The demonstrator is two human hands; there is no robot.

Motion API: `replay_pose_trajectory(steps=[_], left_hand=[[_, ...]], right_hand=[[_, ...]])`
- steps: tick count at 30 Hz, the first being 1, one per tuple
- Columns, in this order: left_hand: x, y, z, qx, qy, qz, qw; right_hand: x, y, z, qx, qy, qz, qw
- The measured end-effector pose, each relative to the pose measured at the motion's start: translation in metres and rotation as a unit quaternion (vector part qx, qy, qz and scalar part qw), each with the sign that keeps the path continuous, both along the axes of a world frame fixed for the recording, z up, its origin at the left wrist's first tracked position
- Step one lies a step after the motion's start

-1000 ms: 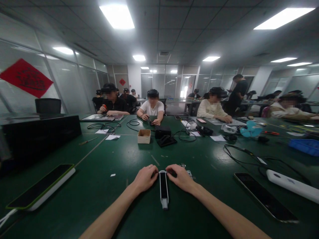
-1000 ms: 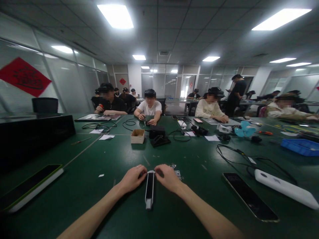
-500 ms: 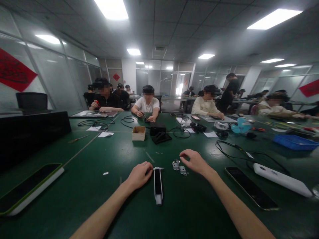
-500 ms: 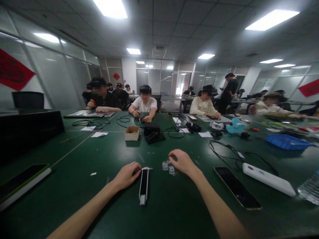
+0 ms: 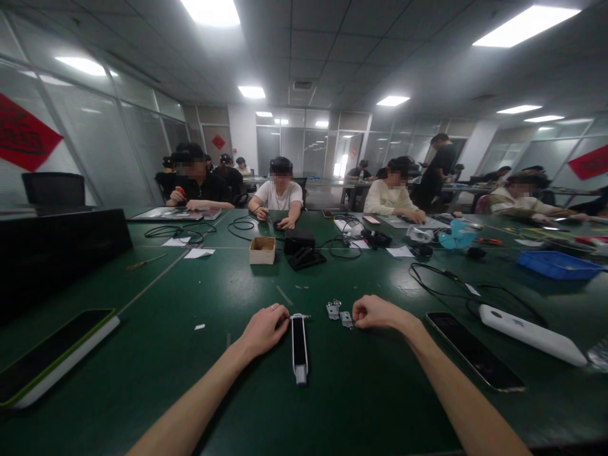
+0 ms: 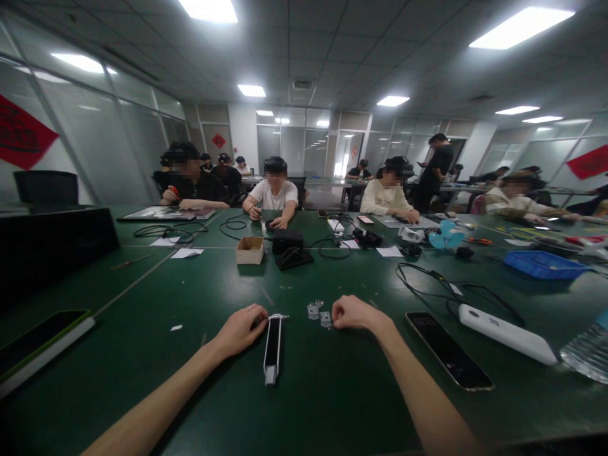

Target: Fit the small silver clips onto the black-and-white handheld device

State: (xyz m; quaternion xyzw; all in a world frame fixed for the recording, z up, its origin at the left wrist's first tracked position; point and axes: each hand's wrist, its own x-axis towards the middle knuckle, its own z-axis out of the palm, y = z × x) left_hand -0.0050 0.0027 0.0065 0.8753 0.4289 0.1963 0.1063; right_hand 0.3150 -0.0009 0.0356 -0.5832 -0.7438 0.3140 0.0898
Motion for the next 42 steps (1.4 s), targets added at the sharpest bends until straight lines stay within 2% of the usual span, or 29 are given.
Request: replay_pose_trajectory(steps=[6,8,11,14,17,22,42], left_hand=[[-0.001,0.0,-0.001,-0.003,-0.003,-0.002,1.0],[-0.001,0.0,-0.002,0.003,-0.002,-0.001,1.0],[-0.001,0.001,-0.003,0.011,0.004,-0.001,1.0],[-0.001,0.001,-0.003,0.006,0.003,-0.002,1.0],[0.0,0.0,-0.002,0.005,0.006,-0.001,1.0],[0.0,0.0,-0.005,0.011,0.007,0.005,1.0],[0.0,-0.001,-0.003,0.006,0.017,0.008,1.0]], right_hand=[[-0.003,-0.003,0.003,-0.018,-0.021,-0.016,0.999],[-0.005,-0.003,0.005,-0.002,-0.031,-0.013,0.999],[-0.015,-0.004,0.006,0.109,-0.003,-0.005,0.994],[-0.041,-0.006,-0.001,0.245,0.072,-0.015,0.967],[-0.074,-0.01,-0.014,0.288,0.115,-0.007,0.951],[-0.104,-0.014,-0.027,0.255,0.13,0.018,0.958],[-0.096,-0.008,-0.04,0.21,0.184,0.004,0.96]])
